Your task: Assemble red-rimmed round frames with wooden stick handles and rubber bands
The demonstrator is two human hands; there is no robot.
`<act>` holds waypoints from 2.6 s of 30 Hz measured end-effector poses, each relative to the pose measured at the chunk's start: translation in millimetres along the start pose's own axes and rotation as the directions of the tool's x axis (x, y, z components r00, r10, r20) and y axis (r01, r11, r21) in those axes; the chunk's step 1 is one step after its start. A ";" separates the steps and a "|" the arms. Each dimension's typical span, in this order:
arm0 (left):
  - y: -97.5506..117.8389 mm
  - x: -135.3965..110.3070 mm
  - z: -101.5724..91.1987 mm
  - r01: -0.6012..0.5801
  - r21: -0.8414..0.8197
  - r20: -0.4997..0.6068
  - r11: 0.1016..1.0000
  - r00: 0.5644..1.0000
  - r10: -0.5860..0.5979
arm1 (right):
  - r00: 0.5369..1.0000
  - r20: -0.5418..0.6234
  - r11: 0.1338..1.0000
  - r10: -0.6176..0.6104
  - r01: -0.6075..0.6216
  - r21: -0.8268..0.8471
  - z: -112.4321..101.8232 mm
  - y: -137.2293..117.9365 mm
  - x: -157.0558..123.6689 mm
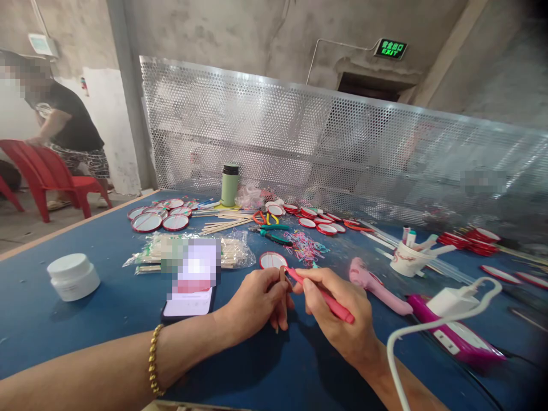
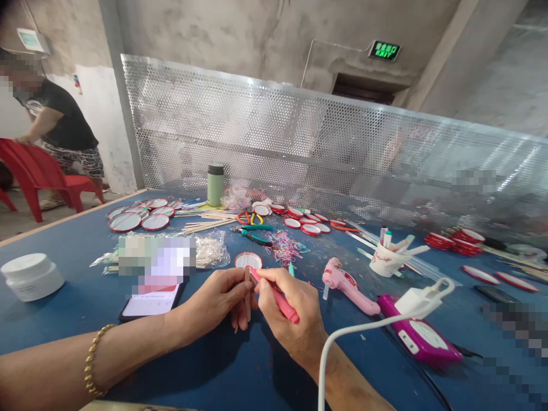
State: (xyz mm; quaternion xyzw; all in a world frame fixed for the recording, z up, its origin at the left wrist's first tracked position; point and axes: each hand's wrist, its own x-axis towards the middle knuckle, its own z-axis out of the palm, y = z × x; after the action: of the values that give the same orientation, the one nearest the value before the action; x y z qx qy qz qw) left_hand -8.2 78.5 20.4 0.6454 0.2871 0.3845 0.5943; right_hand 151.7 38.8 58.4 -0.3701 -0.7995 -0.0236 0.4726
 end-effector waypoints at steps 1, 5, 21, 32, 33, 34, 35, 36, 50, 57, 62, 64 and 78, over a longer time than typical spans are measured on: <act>0.0 -0.1 -0.1 -0.001 -0.001 0.002 1.000 1.000 0.001 | 1.000 0.003 1.000 0.006 -0.006 -0.004 -0.1 0.1 0.1; 1.2 0.1 -0.1 0.000 0.007 0.001 1.000 1.000 0.000 | 1.000 0.009 1.000 -0.005 0.005 0.005 0.0 0.2 0.6; 1.0 0.2 -0.5 0.002 0.007 0.012 1.000 1.000 -0.002 | 1.000 -0.002 1.000 -0.022 0.022 -0.006 0.5 -1.7 2.0; 4.3 0.2 0.1 0.016 0.011 0.010 1.000 1.000 -0.016 | 1.000 0.016 1.000 -0.006 0.006 0.002 -0.8 -3.3 3.0; 4.6 0.0 0.0 0.015 0.012 0.012 1.000 1.000 -0.015 | 1.000 0.015 1.000 -0.002 0.002 0.000 -0.9 -3.4 2.8; 4.9 -0.2 0.0 0.014 0.016 0.013 1.000 1.000 -0.014 | 1.000 0.012 1.000 0.000 0.000 -0.001 -0.9 -3.5 2.7; 5.1 -0.5 0.1 0.012 0.020 0.010 1.000 1.000 -0.012 | 1.000 0.011 1.000 0.000 0.000 -0.002 -0.9 -3.6 2.8; 5.3 -0.8 0.1 0.010 0.026 0.008 1.000 1.000 -0.010 | 1.000 0.008 1.000 -0.002 0.002 -0.001 -0.9 -3.8 2.9; 4.7 -0.6 0.3 0.004 0.025 0.006 1.000 1.000 -0.004 | 1.000 0.005 1.000 -0.023 0.023 0.013 -0.6 -4.0 3.4; 2.8 -0.5 0.0 0.000 0.023 0.009 1.000 1.000 0.000 | 1.000 0.005 1.000 -0.014 0.014 0.009 -1.3 -4.6 3.8; 1.8 -0.4 0.0 0.000 0.012 0.014 1.000 1.000 -0.001 | 1.000 0.023 1.000 -0.006 0.005 0.021 -1.4 -5.2 5.0; 2.4 -0.7 0.0 -0.001 0.017 0.013 1.000 1.000 0.001 | 1.000 0.018 1.000 -0.010 0.009 0.021 -1.3 -5.2 5.0; 2.0 -0.6 0.0 0.008 0.003 0.010 1.000 1.000 -0.008 | 1.000 -0.012 1.000 0.007 -0.007 -0.012 -0.4 -0.2 1.0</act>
State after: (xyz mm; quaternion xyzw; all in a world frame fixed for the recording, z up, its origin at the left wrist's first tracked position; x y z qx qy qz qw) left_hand -8.7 77.7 22.2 0.6471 0.2875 0.3784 0.5962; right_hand 151.5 39.1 59.5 -0.3758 -0.7952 -0.0290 0.4750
